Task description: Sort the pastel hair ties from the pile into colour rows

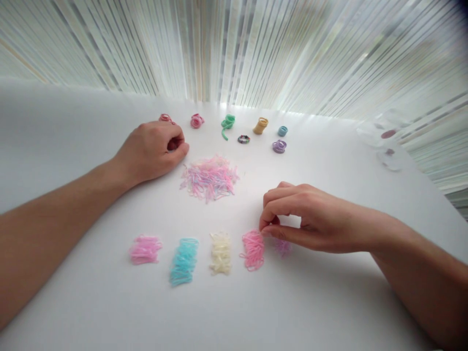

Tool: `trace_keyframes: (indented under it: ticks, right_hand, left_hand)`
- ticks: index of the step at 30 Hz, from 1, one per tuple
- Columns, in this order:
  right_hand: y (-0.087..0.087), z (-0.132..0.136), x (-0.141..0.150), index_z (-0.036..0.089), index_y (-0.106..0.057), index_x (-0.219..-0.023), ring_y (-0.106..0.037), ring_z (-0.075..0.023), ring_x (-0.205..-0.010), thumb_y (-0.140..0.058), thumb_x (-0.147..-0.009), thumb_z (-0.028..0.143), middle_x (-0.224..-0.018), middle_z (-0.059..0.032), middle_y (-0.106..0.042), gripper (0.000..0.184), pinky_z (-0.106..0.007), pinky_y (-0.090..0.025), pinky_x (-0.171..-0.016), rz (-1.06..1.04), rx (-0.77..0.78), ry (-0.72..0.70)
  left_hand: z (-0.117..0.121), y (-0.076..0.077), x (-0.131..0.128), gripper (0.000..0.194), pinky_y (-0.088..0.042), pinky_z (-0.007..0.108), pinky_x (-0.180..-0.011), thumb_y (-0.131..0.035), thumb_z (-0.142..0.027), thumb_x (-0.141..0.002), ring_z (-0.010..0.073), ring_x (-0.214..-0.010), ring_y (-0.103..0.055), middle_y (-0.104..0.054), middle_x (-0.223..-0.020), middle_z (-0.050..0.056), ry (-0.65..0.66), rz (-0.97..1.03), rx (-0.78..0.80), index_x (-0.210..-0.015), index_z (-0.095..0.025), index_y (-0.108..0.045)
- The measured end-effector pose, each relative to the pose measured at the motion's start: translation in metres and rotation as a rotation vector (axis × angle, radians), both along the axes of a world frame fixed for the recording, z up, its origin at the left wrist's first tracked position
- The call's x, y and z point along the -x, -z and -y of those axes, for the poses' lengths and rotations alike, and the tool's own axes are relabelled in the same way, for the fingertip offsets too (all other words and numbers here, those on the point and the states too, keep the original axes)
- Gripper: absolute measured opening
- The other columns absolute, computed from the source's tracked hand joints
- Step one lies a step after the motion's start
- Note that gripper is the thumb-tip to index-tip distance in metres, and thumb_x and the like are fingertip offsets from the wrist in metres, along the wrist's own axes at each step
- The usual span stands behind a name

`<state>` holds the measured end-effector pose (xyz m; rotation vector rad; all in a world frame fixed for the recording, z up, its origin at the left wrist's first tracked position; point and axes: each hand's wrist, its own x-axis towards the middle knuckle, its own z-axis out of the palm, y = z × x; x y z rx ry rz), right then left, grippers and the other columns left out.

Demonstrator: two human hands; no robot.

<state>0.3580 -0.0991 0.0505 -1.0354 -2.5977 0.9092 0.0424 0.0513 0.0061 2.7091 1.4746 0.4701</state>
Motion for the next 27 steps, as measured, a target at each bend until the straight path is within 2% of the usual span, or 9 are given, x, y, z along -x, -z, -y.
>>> trace_keyframes:
  ticks: [7, 16, 21, 27]
  right_hand:
    - [0.000, 0.001, 0.002, 0.024, -0.081, -0.091, -0.069, -0.0160, -0.073, -0.071, -0.100, 0.011, -0.083, -0.0005, -0.078, 0.019, -0.031, -0.052, -0.077, 0.010, -0.013, -0.029]
    - [-0.005, -0.001, -0.004, 0.024, -0.083, -0.088, -0.067, -0.0158, -0.068, -0.071, -0.103, 0.020, -0.078, -0.0014, -0.077, 0.019, -0.031, -0.052, -0.070, -0.044, 0.016, -0.007]
    - [0.009, -0.013, -0.013, 0.022, -0.077, -0.082, -0.062, -0.0152, -0.066, -0.073, -0.102, 0.025, -0.075, -0.0016, -0.073, 0.020, -0.029, -0.047, -0.060, -0.168, -0.027, 0.182]
    - [0.045, -0.034, -0.023, 0.020, -0.075, -0.081, -0.053, -0.0139, -0.059, -0.073, -0.100, 0.031, -0.071, -0.0011, -0.067, 0.021, -0.031, -0.042, -0.058, -0.175, -0.248, 0.467]
  left_hand:
    - [0.001, 0.000, -0.001, 0.017, -0.043, 0.037, -0.081, -0.054, -0.032, -0.094, 0.0203, -0.081, -0.053, -0.065, -0.084, 0.006, 0.001, -0.001, -0.006, -0.081, -0.021, -0.055]
    - [-0.001, 0.001, 0.000, 0.019, -0.044, 0.039, -0.082, -0.052, -0.036, -0.093, 0.0228, -0.082, -0.056, -0.066, -0.085, 0.007, -0.008, 0.001, -0.007, -0.081, -0.022, -0.058]
    - [0.001, -0.001, 0.000, 0.020, -0.044, 0.039, -0.082, -0.051, -0.036, -0.094, 0.0220, -0.081, -0.055, -0.065, -0.085, 0.007, -0.005, -0.009, -0.001, -0.081, -0.022, -0.057]
    - [-0.002, 0.002, 0.002, 0.020, -0.045, 0.039, -0.082, -0.053, -0.038, -0.094, 0.0226, -0.080, -0.057, -0.067, -0.084, 0.006, 0.001, 0.019, -0.006, -0.080, -0.024, -0.053]
